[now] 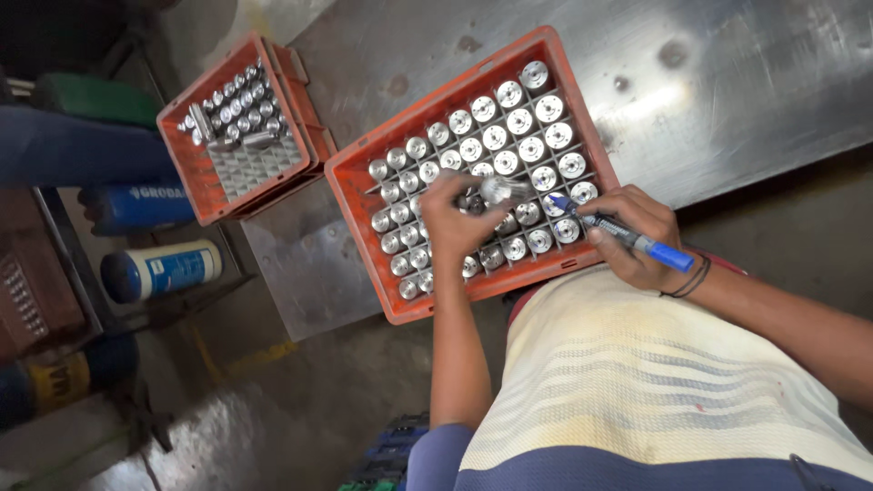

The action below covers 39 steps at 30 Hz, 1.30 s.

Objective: The person picks up small cylindrical metal parts from an orange crate, marks each one with a blue marker, and places them back into the crate. The person moves between two crates during the process.

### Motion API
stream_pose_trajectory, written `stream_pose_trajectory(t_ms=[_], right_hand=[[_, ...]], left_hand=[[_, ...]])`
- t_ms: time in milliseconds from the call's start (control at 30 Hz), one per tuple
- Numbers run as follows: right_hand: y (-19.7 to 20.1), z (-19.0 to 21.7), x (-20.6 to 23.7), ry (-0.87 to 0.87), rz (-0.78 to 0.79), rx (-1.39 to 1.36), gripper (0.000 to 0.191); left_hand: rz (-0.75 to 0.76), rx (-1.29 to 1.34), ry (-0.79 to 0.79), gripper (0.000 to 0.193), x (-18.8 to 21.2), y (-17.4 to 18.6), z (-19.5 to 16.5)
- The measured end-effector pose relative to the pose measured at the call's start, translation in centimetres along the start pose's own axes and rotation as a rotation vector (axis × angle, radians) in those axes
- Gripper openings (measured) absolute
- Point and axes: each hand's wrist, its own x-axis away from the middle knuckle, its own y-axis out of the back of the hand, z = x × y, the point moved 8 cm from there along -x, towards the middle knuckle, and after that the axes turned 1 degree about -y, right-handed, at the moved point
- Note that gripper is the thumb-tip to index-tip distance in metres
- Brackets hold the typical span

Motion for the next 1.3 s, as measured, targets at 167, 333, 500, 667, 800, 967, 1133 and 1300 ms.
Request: stream_pose_trajectory(t_ms=[167,333,500,667,800,967,1133,1300], right_hand=[[-1.8,2.0,-0.5,0.236,0.115,0.066,0.02],[-2.5,1.4,-0.2,0.203,0.136,0.041,0.017],[-2.1,0.4,0.8,0.119,0.112,-0.013,0.019],[-1.7,0.1,1.3,0.091,0.053,-0.056,0.019],[-1.6,0.1,1.5,0.105,0.059,-0.061,0.02],[1.3,-1.4,1.5,-0.021,-0.09,-0.01,0.022],[1.9,-1.5,1.9,-0.059,-0.087,0.026,0.024],[1.8,-1.6,1.9,-0.077,-0.067,-0.006,0.024]], left_hand=[[0.036,1.164,0.657,0.042,2.6,-6.8,3.1],[-0.047,1.193,0.75,0.038,4.1,-9.1,3.0],[0.043,1.118,0.622,0.035,3.7,-8.8,2.4],[0.044,1.286,0.624,0.032,3.9,-9.4,2.0],[0.099,0.654,0.591,0.031,4.1,-6.6,1.9],[0.228,-0.311,0.243,0.046,2.7,-3.8,-2.0],[0.234,-0.383,0.224,0.058,2.0,-5.9,-2.7],[0.275,-0.479,0.221,0.051,0.8,-8.3,-1.8]])
